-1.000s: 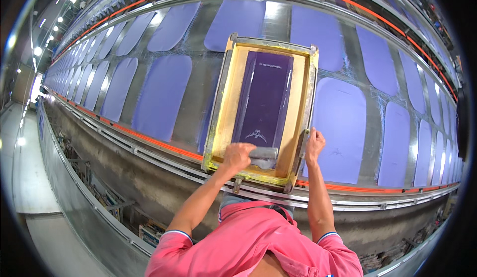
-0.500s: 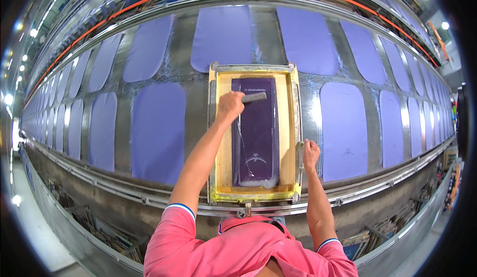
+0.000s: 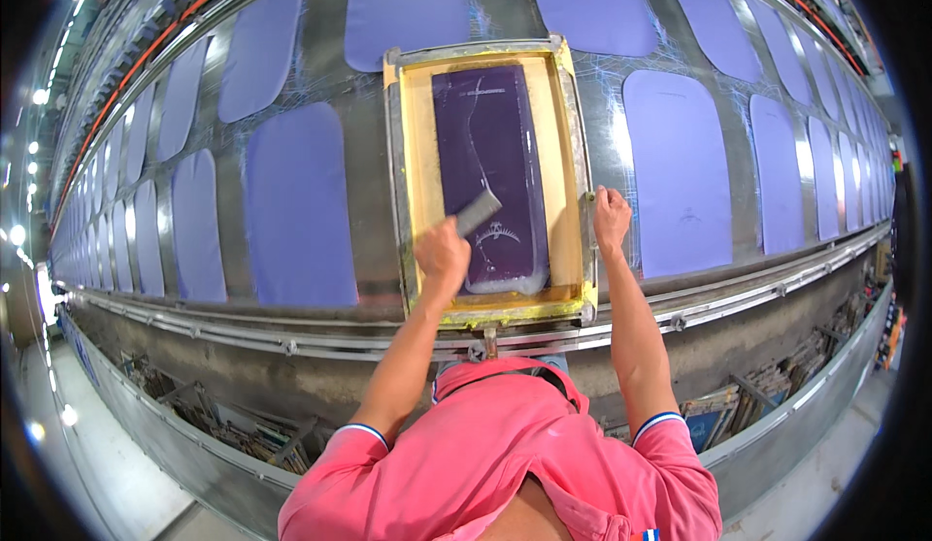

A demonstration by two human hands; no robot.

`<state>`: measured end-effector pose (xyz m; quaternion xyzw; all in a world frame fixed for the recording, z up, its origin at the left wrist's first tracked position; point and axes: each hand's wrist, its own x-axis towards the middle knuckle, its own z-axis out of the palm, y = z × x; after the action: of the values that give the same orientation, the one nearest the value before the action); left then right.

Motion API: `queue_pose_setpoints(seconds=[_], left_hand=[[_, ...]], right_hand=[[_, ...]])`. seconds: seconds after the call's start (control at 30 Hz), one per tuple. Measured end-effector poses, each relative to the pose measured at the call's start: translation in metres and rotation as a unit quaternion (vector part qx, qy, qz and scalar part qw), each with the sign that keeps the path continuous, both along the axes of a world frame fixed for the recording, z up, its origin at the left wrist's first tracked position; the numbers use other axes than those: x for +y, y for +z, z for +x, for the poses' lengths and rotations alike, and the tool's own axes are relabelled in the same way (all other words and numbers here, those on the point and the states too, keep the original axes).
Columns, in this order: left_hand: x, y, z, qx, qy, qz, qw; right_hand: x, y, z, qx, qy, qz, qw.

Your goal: The person uses a squeegee to pull purple ink across a screen printing frame placed over a purple garment on a conveyor. The person repeatedly repositions the frame and repeats the squeegee stroke to apply ink to the garment.

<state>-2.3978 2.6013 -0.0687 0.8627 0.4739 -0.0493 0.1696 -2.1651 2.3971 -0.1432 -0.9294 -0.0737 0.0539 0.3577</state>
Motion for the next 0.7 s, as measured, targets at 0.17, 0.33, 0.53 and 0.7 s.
queue_pose_setpoints(seconds=[0.17,0.33,0.53,0.7], left_hand=[[-0.097,0.001,-0.062,-0.115,-0.135,-0.019,0.984],[-0.137,-0.008,-0.103,-0.108,-0.218,-0.008,0.97],[-0.091,-0.029,-0.062,-0.171,-0.246,0.061,0.952],[0.017,-0.038,0.047,-0.209,-0.229,0.115,0.944]], right_hand=[[0.0,0.004,-0.001,0.016,0.016,-0.002,1.0],[-0.001,0.011,0.001,0.056,0.012,-0.004,0.998],[0.001,0.018,-0.005,0.046,0.012,-0.031,0.998],[0.043,0.042,0.01,-0.152,0.073,0.022,0.985]])
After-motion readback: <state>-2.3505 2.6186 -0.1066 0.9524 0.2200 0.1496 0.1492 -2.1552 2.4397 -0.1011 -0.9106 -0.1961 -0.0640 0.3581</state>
